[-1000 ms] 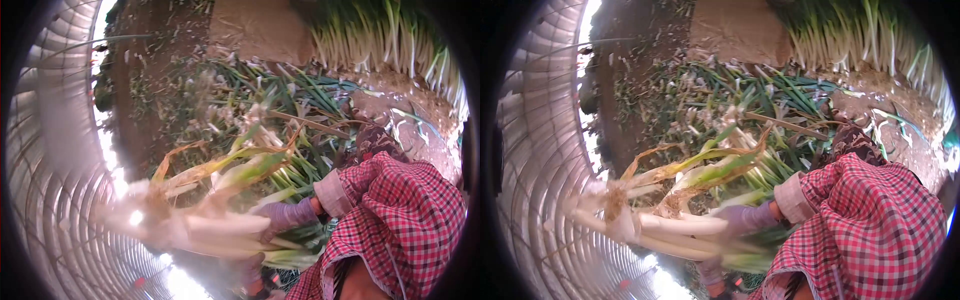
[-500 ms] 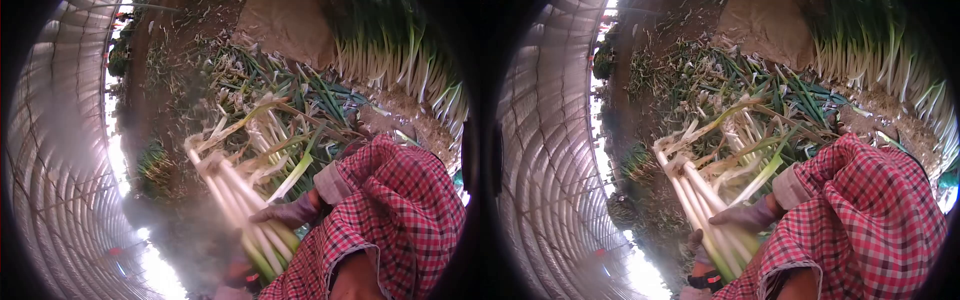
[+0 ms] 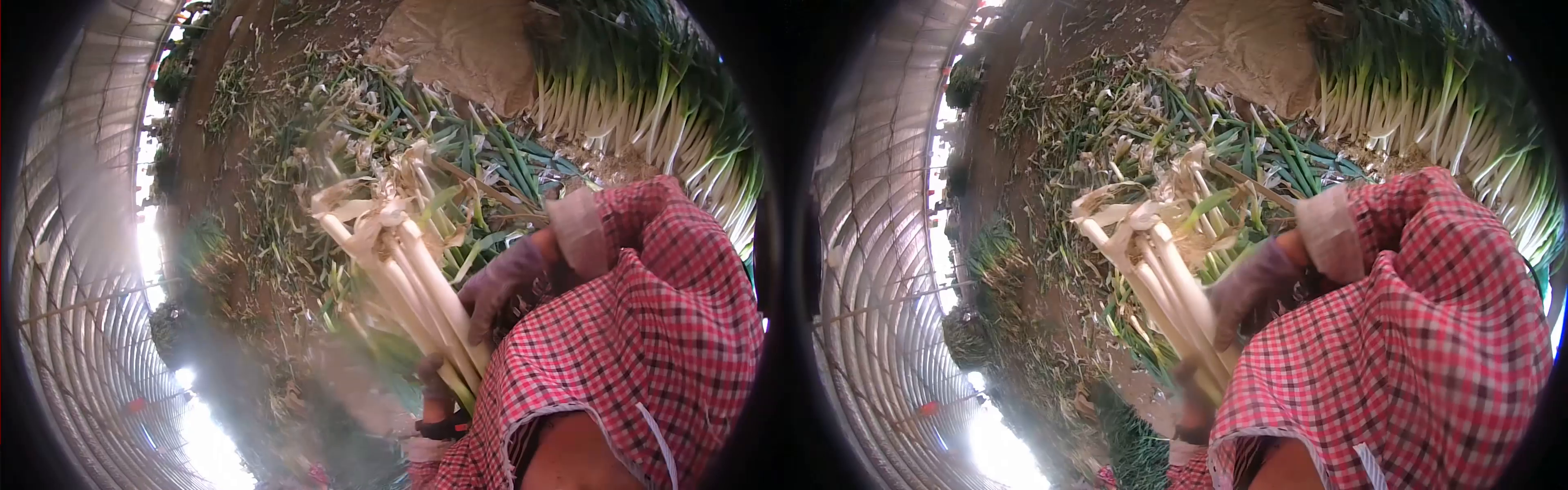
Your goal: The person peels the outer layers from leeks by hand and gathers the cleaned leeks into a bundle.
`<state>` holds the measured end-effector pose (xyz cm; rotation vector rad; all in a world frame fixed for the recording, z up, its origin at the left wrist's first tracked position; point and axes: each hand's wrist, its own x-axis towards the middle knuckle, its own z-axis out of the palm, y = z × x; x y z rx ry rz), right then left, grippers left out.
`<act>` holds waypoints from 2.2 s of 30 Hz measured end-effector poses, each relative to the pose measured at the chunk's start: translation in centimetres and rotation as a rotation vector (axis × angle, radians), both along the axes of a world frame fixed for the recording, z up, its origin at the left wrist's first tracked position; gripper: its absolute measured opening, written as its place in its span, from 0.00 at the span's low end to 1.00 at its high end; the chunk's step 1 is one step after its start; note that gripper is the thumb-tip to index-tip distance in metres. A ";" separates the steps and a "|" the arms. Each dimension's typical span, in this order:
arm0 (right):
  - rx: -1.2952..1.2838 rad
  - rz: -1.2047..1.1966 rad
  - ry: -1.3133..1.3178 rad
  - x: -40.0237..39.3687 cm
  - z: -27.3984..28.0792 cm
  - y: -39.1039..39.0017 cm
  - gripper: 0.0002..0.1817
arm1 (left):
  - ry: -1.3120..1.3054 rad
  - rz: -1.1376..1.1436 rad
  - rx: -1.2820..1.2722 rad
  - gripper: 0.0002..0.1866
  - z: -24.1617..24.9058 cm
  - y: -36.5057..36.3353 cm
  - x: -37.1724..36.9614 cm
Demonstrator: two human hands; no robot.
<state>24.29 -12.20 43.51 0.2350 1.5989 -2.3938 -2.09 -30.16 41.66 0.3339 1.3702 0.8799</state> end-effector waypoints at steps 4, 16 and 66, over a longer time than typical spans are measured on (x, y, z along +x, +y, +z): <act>0.632 -0.509 -0.074 3.8 -2.8 4.5 0.42 | -0.110 0.007 -0.055 0.39 -2.5 -1.6 0.0; 0.705 -0.429 0.187 -6.8 -13.9 4.6 0.37 | 0.002 0.091 -0.050 0.36 -1.9 -2.2 1.5; 1.406 -0.279 -0.305 -9.2 -6.3 16.8 0.30 | 0.004 0.281 0.221 0.41 4.5 -5.6 4.7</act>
